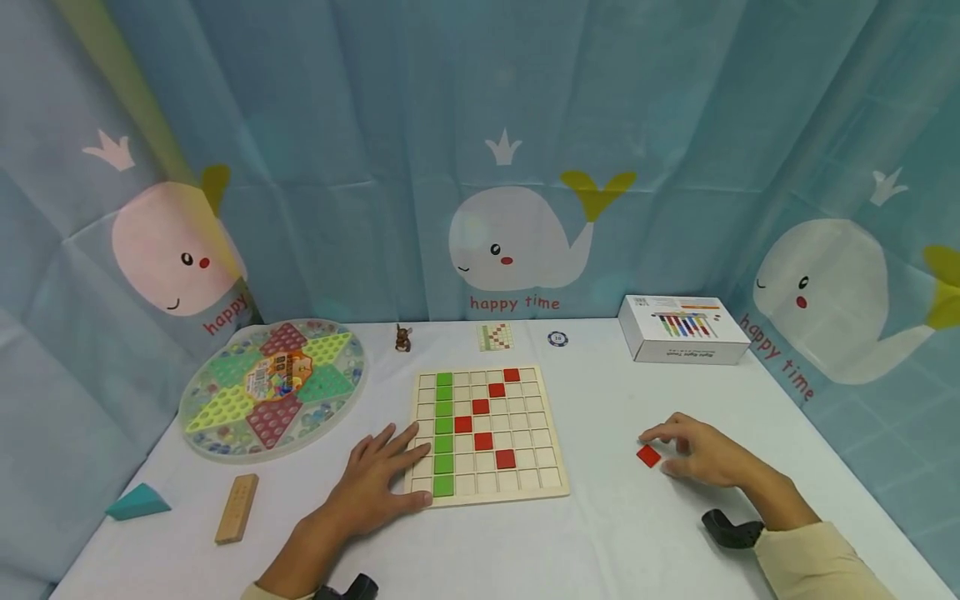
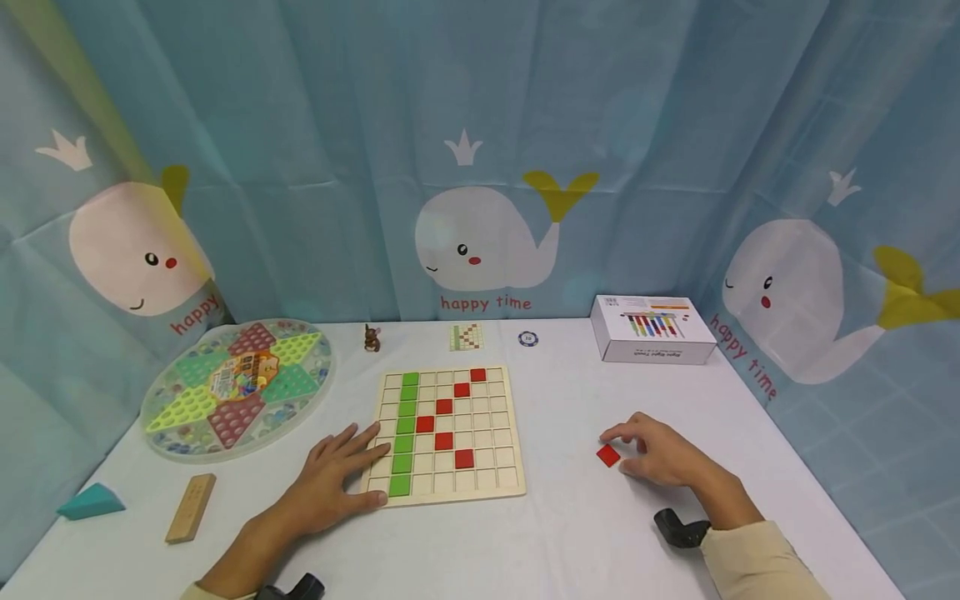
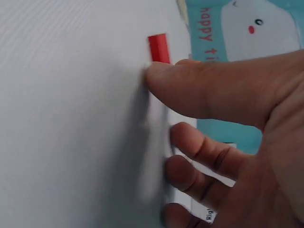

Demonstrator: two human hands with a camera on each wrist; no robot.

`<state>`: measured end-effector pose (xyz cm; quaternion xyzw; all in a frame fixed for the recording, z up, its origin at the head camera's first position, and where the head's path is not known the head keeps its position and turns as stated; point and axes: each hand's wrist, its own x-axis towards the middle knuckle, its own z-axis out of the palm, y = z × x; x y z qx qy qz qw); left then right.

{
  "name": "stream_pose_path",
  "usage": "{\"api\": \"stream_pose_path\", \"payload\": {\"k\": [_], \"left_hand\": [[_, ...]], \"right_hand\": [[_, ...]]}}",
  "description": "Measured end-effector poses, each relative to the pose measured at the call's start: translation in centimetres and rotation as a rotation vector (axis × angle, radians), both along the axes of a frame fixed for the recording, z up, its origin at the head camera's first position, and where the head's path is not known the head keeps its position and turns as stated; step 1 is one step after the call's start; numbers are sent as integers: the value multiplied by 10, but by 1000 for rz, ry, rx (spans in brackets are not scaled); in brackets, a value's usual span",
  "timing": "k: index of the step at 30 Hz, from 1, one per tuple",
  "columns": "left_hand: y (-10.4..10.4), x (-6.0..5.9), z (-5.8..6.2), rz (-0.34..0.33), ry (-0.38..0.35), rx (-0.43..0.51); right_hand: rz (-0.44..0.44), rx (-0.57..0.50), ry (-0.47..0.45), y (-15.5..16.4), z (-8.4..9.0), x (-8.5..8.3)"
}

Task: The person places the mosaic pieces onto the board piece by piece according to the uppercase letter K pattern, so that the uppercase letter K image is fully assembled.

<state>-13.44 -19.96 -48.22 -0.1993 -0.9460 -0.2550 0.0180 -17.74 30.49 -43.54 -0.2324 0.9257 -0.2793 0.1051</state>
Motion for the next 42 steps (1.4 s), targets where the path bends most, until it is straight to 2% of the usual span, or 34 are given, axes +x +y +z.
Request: {"api": "stream_pose_path", "payload": {"k": [9,15,22,34,42], "left_hand": [[1,0,1,-1,-10,-3],[0,0,1,-2,-7,-5],[0,0,2,1,-7,-2],[1,1,2,0,-4,0],[1,2,3,-1,4,4]], "right_hand": [[-45,43,99,0,-6,-1],[-72,39,161,-7,2,6],[-113,-69,228,-21,19,12],[-151,-238,271,-64,37,28],[-87,-342,241,-97,34,34]]}}
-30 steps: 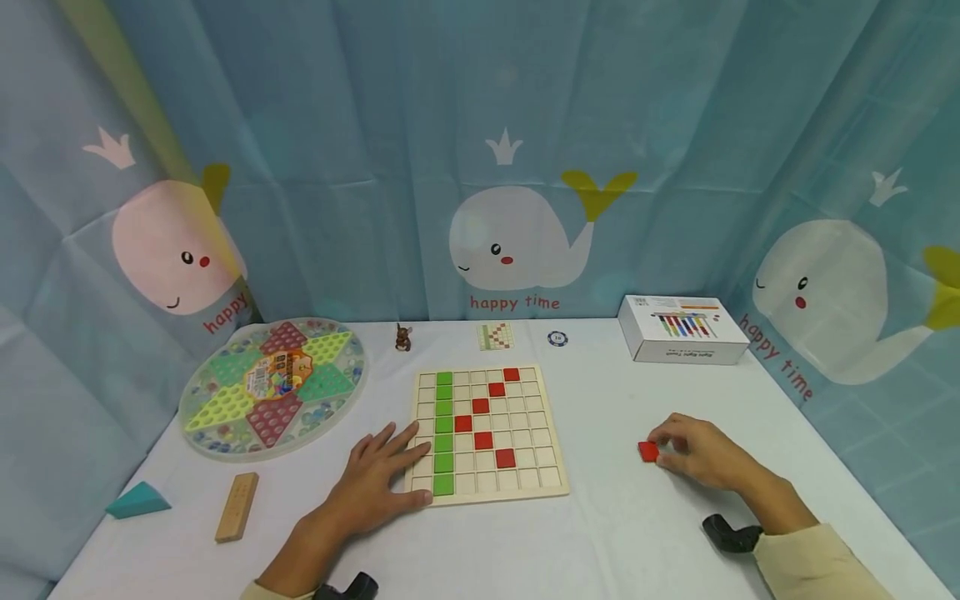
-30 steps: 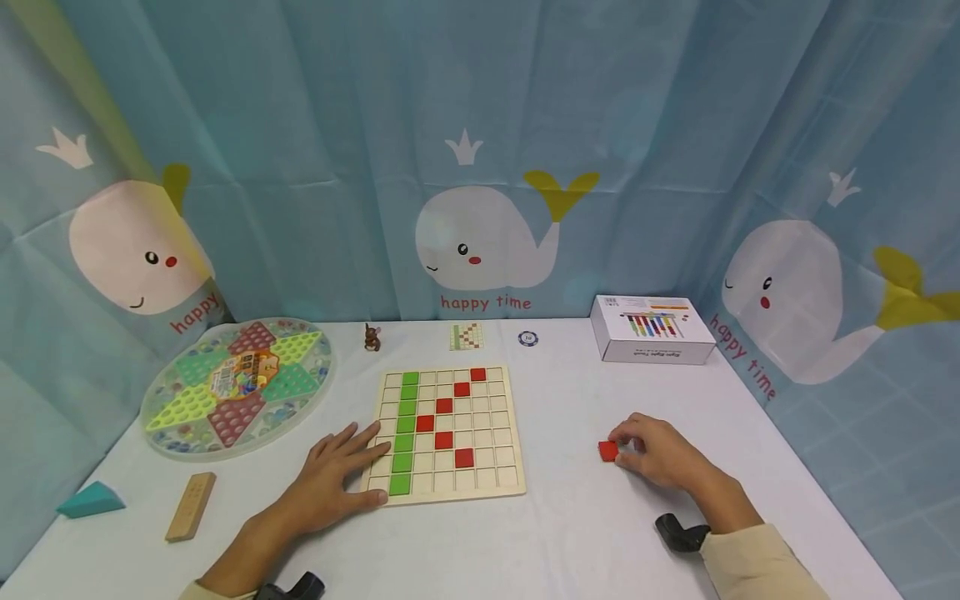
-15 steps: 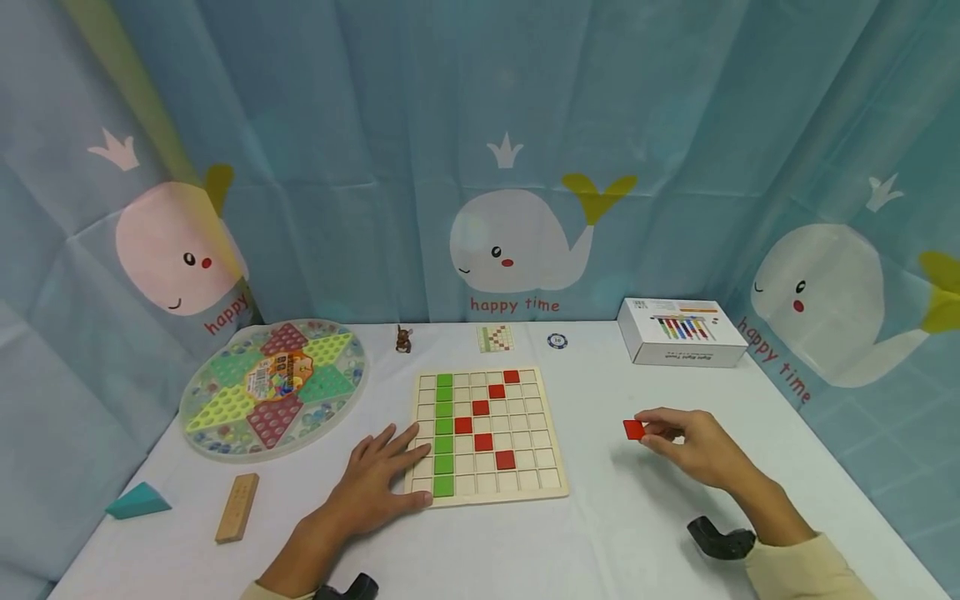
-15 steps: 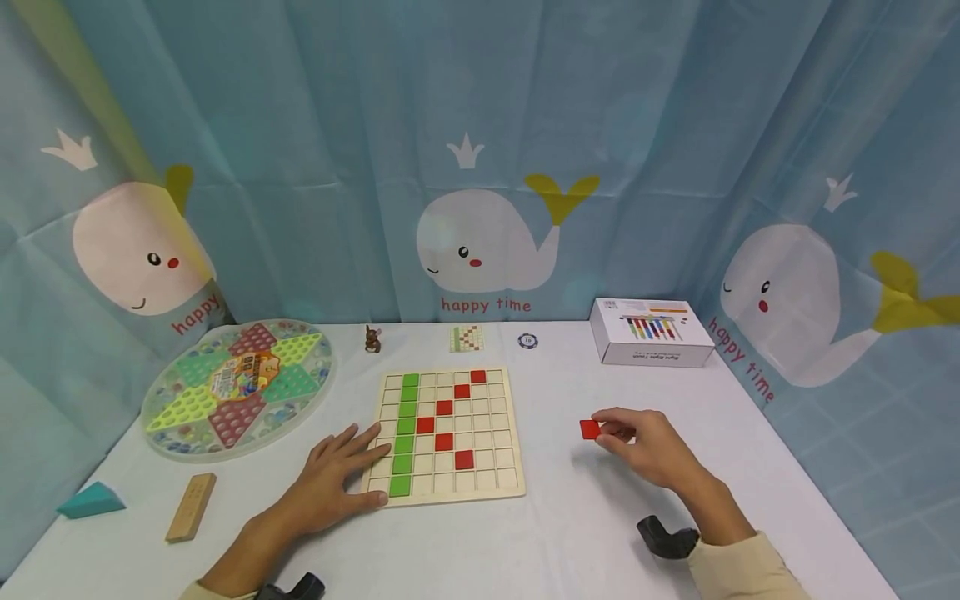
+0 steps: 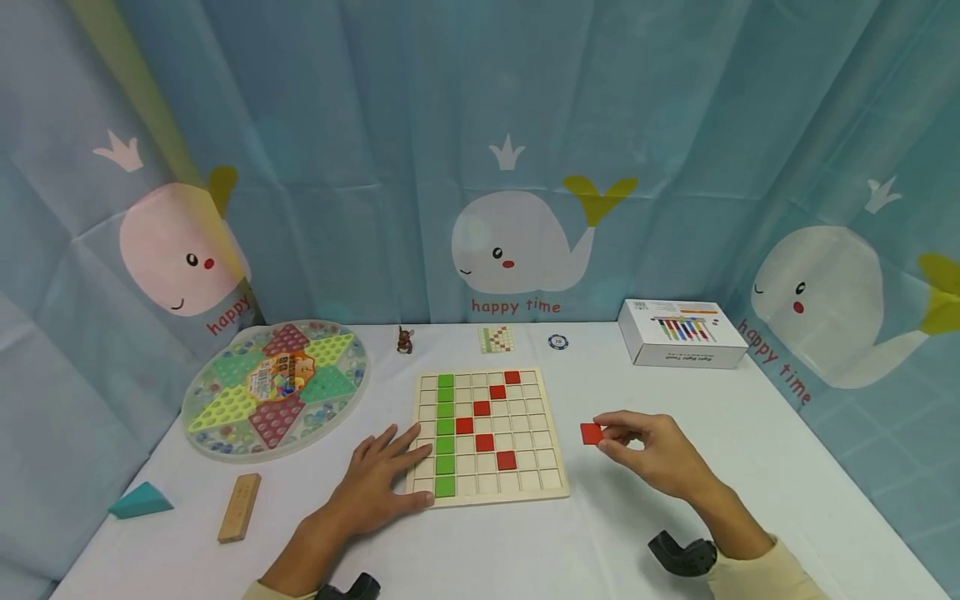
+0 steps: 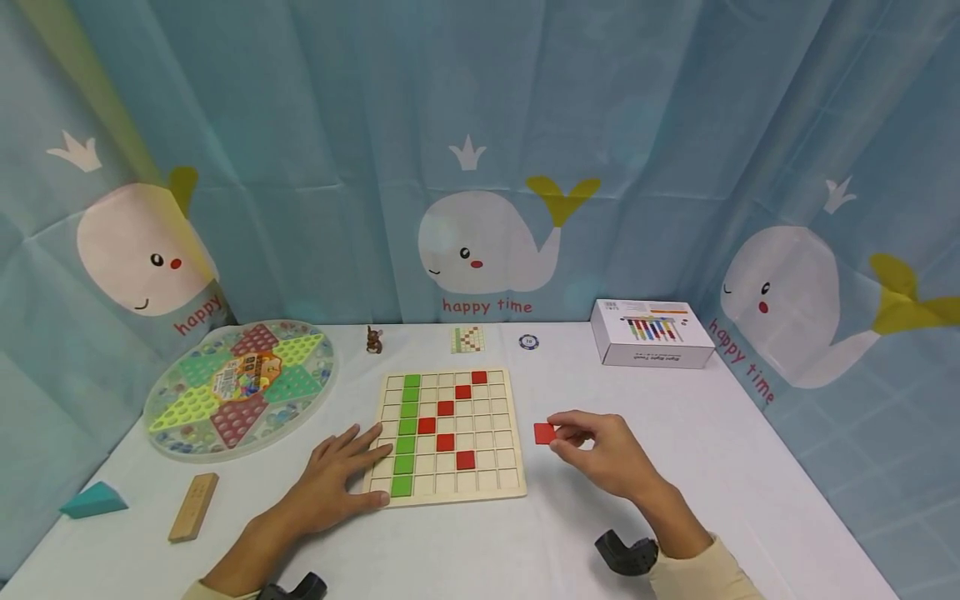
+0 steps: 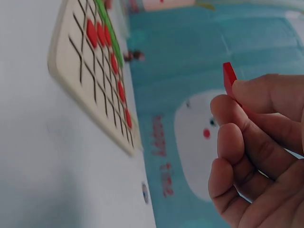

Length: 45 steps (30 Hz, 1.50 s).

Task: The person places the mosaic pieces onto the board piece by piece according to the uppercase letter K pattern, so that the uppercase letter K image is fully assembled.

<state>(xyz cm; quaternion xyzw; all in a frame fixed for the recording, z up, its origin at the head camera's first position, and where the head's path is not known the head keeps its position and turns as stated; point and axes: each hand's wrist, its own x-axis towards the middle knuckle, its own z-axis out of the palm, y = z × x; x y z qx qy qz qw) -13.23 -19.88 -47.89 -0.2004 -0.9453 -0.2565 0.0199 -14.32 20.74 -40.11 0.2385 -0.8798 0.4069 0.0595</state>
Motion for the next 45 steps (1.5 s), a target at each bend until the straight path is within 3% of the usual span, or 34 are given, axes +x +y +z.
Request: {"api": "stream_pose_path", "payload": {"k": [12,23,45], "left_hand": [[0,-1,-3,-1,8,0],[1,-2,-3,-8,10,-1],[1,-1,0,1,-15,-25]], "right_hand": [[109,-10,-86,-43,-20,-5],[142,25,-187,-57,-46,-7],[167,88,-189,-64,-61,-6]]}}
